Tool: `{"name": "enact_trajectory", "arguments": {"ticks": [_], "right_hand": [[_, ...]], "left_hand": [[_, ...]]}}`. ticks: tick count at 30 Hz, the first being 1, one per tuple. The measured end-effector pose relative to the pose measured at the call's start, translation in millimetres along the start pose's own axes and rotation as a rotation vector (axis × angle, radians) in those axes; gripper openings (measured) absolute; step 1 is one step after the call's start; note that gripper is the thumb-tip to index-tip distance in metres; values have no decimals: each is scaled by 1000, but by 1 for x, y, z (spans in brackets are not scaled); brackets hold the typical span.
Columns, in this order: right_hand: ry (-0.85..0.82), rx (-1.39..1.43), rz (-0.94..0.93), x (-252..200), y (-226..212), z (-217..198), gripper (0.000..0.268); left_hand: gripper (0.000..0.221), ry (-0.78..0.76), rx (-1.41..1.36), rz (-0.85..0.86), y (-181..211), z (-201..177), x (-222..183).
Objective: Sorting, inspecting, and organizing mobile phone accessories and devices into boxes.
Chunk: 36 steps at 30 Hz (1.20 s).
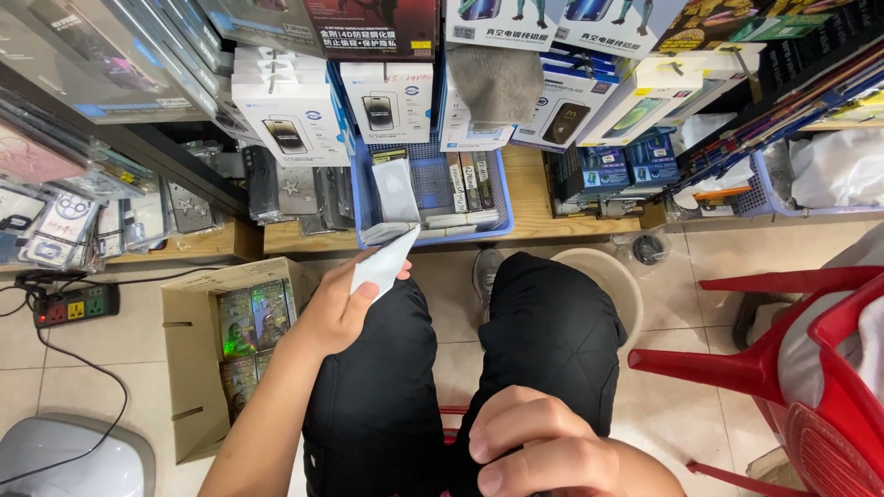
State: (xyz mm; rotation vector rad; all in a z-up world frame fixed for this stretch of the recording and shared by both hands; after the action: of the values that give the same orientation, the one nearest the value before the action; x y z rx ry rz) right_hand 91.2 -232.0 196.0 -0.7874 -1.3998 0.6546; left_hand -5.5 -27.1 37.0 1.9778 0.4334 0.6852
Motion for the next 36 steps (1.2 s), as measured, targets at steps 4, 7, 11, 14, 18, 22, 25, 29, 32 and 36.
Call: {"name": "enact_trajectory", "arguments": {"ticks": [4,7,11,14,18,22,25,29,32,36], "right_hand": [[171,-38,-127,-12,8,-5,42],[245,-207,-346,-37,12,-23,13],[493,-427,-178,-116,55,-85,17],[808,-673,67,-196,97,-155,13],[1046,-1148,785,-233,148,-239,23],[925,-1263,976,-183,230,-327,27],[734,-1624,812,-154,299,-400,36],[641,-1884,898,-160,395,-478,55],[716,-1977,978,-169,425,-501,52],[635,-1793,1270,-180,448,-528,58]], "left_hand": [[48,16,19,-58,-5,3,0],[64,73,-92,-201,-8,0,8],[84,278,-596,-409,-22,-11,14],[82,301,-856,-407,-25,-10,32],[87,305,-788,-410,7,0,75],[76,379,-840,-500,4,20,97],[85,191,-821,-373,3,36,110],[95,148,-965,-451,-22,45,110],[95,141,-1045,-485,-25,45,113],[96,24,-1175,-495,-27,51,115]]}}
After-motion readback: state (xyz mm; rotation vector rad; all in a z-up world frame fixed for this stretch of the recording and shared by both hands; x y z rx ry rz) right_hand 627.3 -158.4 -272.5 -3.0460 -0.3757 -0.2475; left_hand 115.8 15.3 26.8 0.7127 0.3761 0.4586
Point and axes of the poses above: each hand's wrist, its own x-axis towards the middle knuckle, its own z-axis out of the palm, y = z × x, the point moved 8 cm from there along x, towards the middle knuckle, and after that the axes turned 9 degrees about y, right-handed, at the moved point
